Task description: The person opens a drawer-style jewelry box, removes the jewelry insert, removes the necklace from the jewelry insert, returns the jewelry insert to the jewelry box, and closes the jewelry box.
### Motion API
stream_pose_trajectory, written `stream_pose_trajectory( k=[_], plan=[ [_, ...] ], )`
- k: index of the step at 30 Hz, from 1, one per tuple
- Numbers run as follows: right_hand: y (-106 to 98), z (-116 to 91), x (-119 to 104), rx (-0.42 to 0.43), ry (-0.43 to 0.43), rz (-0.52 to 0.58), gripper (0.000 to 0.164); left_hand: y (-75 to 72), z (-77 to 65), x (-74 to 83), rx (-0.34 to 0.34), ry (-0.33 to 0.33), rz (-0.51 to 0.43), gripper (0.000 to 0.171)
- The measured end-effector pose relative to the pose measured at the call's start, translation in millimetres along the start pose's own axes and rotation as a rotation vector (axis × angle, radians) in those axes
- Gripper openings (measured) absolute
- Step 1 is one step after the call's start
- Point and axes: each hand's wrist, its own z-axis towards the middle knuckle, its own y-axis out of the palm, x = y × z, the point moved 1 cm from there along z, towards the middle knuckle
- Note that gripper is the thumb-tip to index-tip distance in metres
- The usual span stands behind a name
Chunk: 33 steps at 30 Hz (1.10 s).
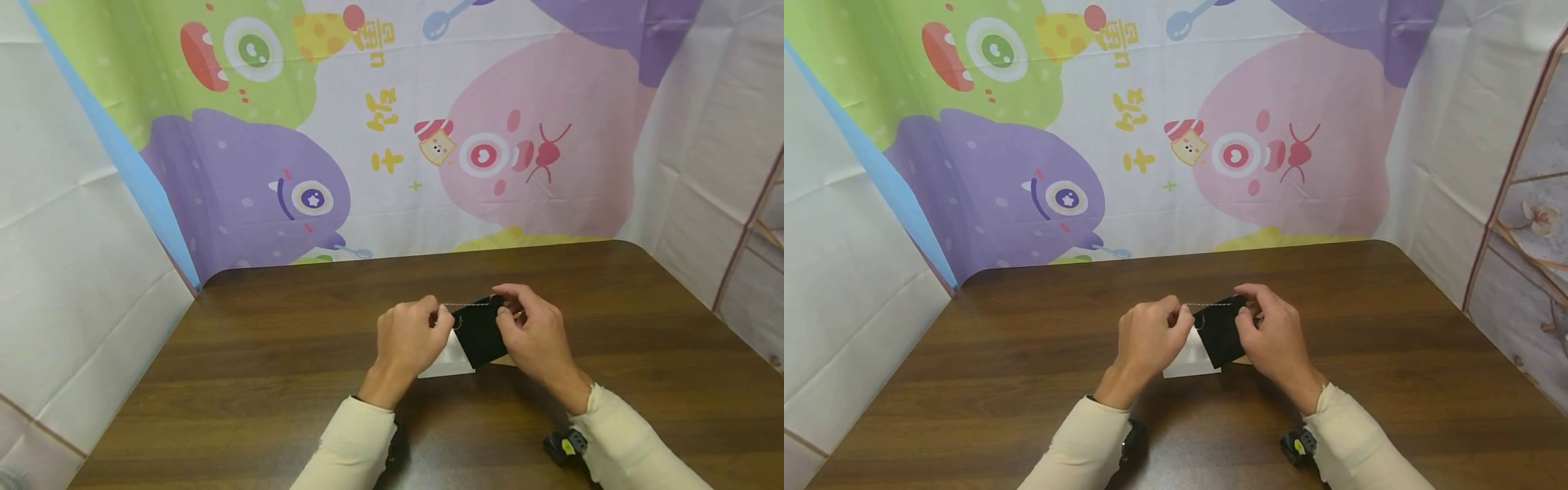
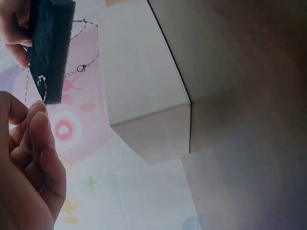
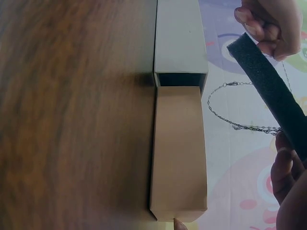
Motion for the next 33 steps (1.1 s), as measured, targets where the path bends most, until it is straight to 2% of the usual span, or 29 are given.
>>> stream_pose_trajectory(
  k=[18, 33],
  plan=[
    [1.0, -0.4, 0.9, 0.004, -0.012, 0.012, 0.029, -0.8, 0.7, -0.3, -0.005, -0.014, -0.007, 0.036],
    [1.0, -0.7, -0.2, -0.019, 0.007, -0.001, 0.027, 0.4, 0.7, -1.5, 0.016, -0.029, 0.003, 0.035]
  ],
)
